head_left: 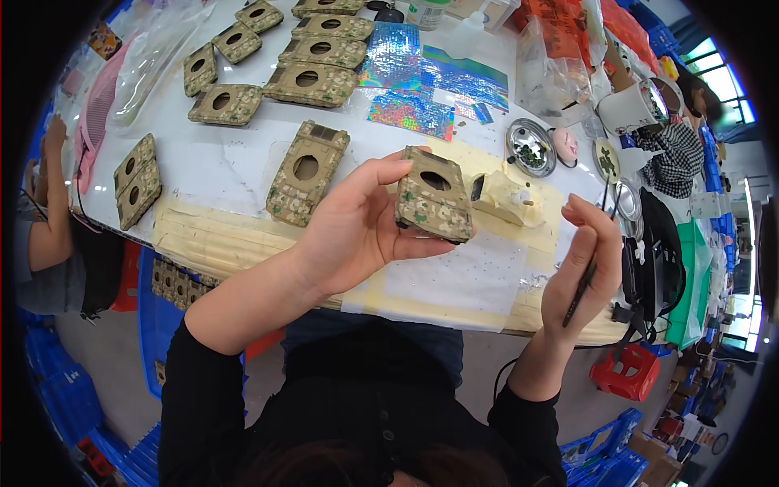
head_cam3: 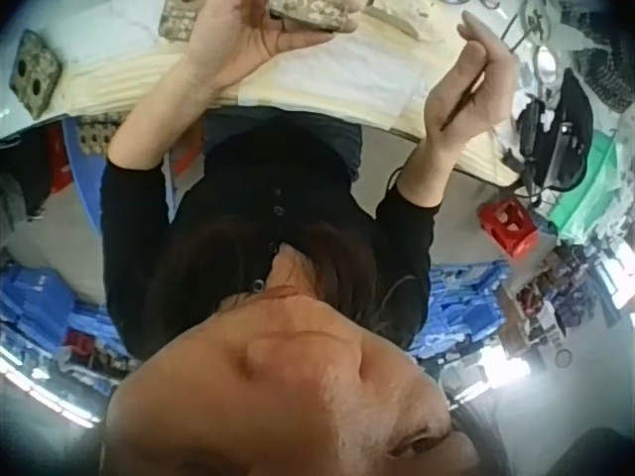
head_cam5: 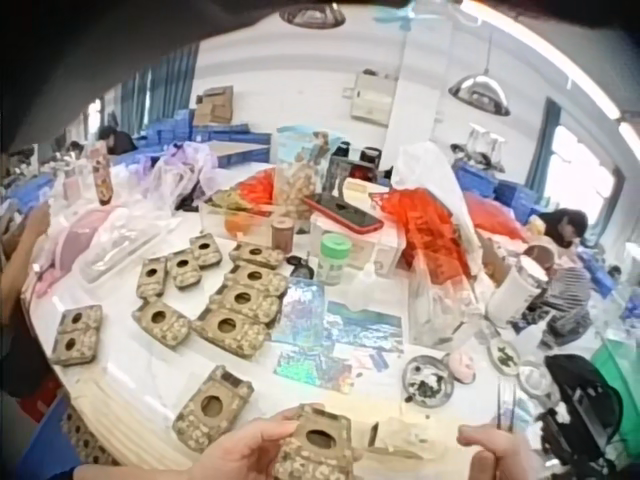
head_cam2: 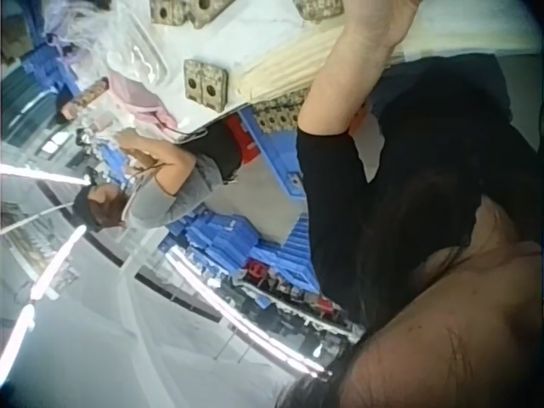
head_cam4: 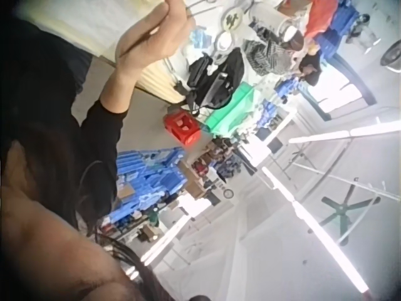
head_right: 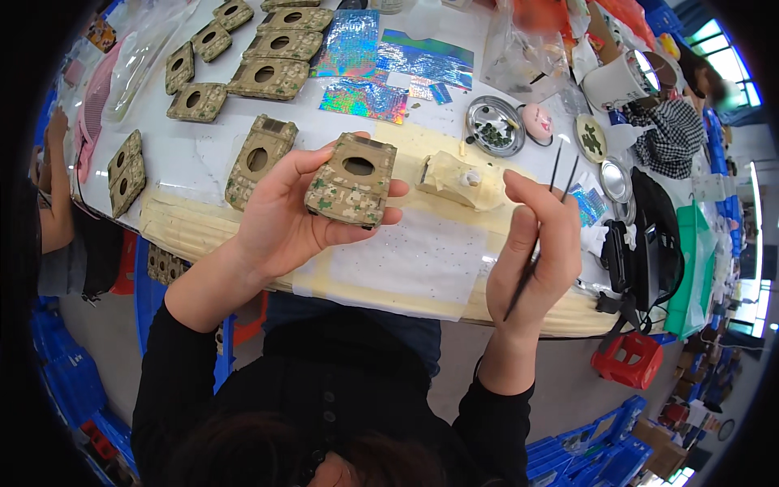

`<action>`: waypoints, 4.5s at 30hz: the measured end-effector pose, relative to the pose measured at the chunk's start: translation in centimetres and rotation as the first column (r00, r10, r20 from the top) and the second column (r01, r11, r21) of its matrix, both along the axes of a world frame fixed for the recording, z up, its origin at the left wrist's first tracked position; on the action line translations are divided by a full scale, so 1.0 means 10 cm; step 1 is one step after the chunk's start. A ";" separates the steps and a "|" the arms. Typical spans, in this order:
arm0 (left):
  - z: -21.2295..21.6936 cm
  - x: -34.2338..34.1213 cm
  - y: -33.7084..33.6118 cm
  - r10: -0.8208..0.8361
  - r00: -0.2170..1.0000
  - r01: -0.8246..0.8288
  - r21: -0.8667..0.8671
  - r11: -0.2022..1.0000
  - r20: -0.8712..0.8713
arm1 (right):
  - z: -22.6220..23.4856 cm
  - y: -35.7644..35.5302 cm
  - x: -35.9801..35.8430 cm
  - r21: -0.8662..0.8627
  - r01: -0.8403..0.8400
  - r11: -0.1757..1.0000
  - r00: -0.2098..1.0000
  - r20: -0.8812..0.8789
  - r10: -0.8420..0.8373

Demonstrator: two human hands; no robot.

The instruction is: Painting camouflage patterns on small plastic toy tank hulls using a brush.

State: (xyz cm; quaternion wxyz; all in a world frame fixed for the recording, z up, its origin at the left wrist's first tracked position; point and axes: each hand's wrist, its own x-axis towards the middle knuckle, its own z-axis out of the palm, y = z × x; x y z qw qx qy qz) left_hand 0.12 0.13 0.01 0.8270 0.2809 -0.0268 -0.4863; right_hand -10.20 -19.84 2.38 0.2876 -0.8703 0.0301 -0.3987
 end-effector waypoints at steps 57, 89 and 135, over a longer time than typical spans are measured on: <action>-0.01 -0.01 0.00 -0.037 0.999 0.037 -0.012 0.999 -0.002 | -0.02 0.26 0.16 0.493 -0.429 0.757 0.902 0.195 0.385; -0.03 0.03 0.04 0.060 0.998 -0.059 -0.082 0.995 0.011 | -0.36 0.11 -0.35 0.500 -0.305 0.810 0.884 -0.168 0.436; 0.00 0.01 0.03 0.107 0.994 -0.106 -0.009 0.994 0.027 | -0.47 0.32 -0.29 0.521 -0.126 0.844 0.910 -0.278 0.307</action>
